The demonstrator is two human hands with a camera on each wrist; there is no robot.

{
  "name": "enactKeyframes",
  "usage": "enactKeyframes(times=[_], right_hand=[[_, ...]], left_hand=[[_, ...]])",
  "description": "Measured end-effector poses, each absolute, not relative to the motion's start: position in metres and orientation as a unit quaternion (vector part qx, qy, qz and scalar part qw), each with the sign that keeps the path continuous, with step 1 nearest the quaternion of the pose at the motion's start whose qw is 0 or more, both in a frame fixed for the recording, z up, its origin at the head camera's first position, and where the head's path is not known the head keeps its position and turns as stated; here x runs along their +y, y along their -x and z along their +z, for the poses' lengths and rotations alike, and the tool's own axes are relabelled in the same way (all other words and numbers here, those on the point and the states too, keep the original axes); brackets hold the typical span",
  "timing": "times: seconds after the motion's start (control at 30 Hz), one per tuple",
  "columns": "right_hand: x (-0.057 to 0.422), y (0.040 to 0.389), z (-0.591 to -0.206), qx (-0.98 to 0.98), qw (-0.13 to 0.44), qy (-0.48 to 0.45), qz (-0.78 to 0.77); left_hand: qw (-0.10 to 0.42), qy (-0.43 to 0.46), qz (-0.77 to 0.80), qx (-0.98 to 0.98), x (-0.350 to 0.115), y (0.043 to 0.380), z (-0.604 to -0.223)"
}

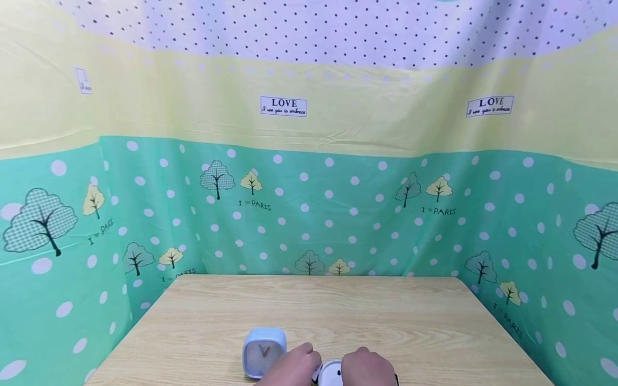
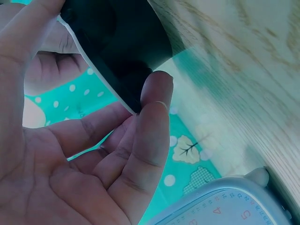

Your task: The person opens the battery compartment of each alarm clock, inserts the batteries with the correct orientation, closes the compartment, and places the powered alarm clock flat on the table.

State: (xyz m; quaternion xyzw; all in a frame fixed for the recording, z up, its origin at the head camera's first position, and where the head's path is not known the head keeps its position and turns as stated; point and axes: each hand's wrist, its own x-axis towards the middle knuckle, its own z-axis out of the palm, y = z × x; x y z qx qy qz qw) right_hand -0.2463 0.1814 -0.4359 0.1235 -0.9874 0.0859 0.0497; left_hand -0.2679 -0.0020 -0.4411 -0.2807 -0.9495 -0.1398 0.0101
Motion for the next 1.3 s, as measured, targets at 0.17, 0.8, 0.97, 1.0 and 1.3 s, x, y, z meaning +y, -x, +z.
enactKeyframes(times=[0.17,0.8,0.97,1.0,1.3], right_hand=[[0.186,0.249,-0.436,-0.984,0.033,-0.141,0.1],[0.194,0.249,-0.434,-0.963,-0.037,-0.131,0.231],[0.196,0.251,-0.435,-0.965,-0.038,-0.13,0.226],[0.196,0.252,-0.435,-0.966,-0.038,-0.13,0.223],[0.204,0.253,-0.429,-0.948,-0.075,-0.137,0.279]], left_hand=[[0.006,0.277,-0.14,-0.95,-0.001,0.267,-0.442],[0.0,0.272,-0.14,-0.952,-0.001,0.266,-0.438],[0.019,0.275,-0.129,-0.953,-0.001,0.266,-0.438],[0.02,0.275,-0.128,-0.953,-0.001,0.266,-0.438],[0.019,0.271,-0.118,-0.955,0.0,0.265,-0.438]])
